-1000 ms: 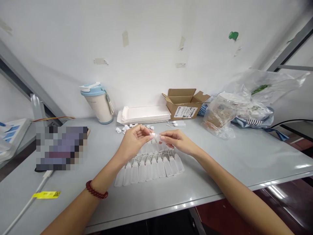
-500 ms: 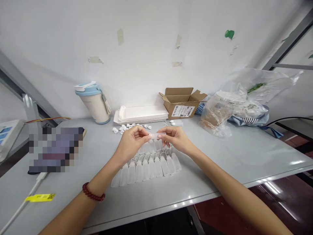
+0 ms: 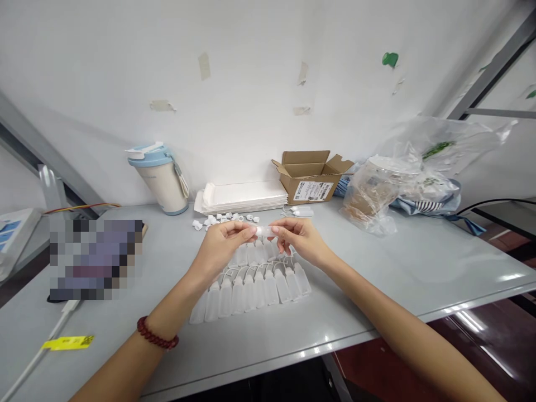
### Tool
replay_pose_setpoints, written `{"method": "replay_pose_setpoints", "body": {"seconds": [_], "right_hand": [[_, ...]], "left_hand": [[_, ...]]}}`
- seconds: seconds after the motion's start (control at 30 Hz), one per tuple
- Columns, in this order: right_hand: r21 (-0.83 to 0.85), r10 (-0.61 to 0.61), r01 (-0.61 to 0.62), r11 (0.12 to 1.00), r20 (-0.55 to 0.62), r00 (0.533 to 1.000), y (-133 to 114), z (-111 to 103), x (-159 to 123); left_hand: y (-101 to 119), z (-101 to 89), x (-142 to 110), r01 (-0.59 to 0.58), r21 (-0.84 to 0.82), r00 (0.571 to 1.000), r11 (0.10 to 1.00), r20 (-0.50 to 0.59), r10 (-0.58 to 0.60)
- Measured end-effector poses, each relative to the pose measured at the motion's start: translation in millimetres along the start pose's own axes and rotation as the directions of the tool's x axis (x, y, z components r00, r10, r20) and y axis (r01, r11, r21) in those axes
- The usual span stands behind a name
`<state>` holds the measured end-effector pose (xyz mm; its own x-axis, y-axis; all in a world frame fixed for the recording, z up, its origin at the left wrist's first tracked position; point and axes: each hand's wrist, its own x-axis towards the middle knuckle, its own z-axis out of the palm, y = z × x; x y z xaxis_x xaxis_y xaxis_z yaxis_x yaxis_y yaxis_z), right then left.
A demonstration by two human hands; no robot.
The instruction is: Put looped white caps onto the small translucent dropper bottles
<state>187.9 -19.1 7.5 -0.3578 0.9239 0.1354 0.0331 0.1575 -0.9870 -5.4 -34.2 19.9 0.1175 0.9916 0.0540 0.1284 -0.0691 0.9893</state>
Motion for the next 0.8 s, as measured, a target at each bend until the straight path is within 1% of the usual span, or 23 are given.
{"method": "replay_pose_setpoints", "body": {"seconds": [0.07,0.13,0.23,0.3,0.37,0.47,0.6,0.7,0.8], "right_hand": [[-0.016,-0.001,0.001,1.0,-0.003,1.0,0,1,0],[-0.035,0.004,-0.004,0.999,-0.009,1.0,0,1,-1],[-0.038,0.01,-0.011,0.999,-0.021,1.0,0,2,-1],[-0.022,0.018,-0.019,1.0,-0.026,1.0,-1,2,-1],[0.0,0.03,-0.03,1.0,-0.034,0.999,-2,2,-1],[0.024,0.051,-0.05,0.998,-0.048,0.998,-4,2,0],[0.021,0.091,-0.091,0.996,-0.02,0.996,-7,1,-1],[0.004,0.115,-0.115,0.993,0.003,0.993,-8,2,-2],[-0.022,0.155,-0.155,0.988,0.007,0.988,-10,3,-3]], "left_hand": [[1,-0.6,-1,0.061,-0.001,0.996,0.998,0.068,-0.061],[3,-0.6,-2,0.064,0.047,0.991,0.997,0.116,-0.069],[4,0.3,-2,-0.043,0.129,0.993,0.991,0.115,0.028],[2,1.0,-2,-0.115,0.147,0.99,0.982,0.096,0.102],[0,1.7,-2,-0.146,0.167,0.988,0.975,0.073,0.135],[-2,2.4,-2,-0.145,0.22,0.988,0.965,0.075,0.132],[0,3.2,-4,-0.155,0.259,0.987,0.953,0.089,0.136],[3,3.9,-6,-0.142,0.272,0.984,0.952,0.14,0.107],[5,4.6,-6,-0.138,0.248,0.977,0.959,0.194,0.091]]}}
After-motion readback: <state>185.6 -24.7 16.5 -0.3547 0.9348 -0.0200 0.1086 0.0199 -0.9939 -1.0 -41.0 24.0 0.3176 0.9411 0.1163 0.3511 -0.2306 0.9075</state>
